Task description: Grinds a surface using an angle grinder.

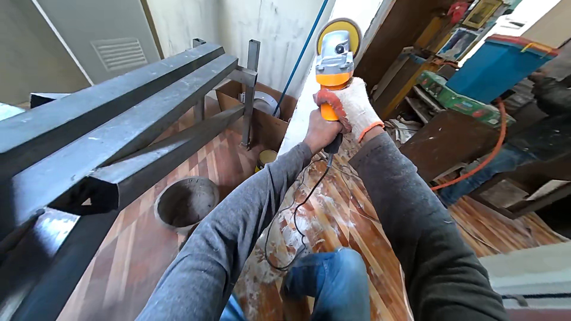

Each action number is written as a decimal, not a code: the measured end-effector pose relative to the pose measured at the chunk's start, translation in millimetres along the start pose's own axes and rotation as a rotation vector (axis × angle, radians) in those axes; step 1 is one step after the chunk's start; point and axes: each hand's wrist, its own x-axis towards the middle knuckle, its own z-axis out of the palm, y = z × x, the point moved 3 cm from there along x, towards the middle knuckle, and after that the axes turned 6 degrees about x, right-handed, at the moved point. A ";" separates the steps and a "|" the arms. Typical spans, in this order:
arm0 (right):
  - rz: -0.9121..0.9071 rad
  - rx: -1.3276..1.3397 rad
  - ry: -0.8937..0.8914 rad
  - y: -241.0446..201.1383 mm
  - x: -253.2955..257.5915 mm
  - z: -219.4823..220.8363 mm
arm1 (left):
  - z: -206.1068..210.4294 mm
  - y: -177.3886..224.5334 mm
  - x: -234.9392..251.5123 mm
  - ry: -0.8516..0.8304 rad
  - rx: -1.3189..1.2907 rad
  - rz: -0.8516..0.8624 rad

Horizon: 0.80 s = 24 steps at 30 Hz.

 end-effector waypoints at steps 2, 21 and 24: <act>0.010 -0.061 -0.030 -1.0 -0.5 6.4 | -5.0 0.9 -11.1 0.004 -0.006 -0.056; 0.015 0.028 -0.025 -8.0 -22.8 0.4 | -6.1 7.5 -22.0 -0.066 0.010 -0.098; 0.100 -0.066 -0.088 32.5 -60.3 3.7 | 5.5 -34.5 -49.3 -0.062 -0.021 -0.208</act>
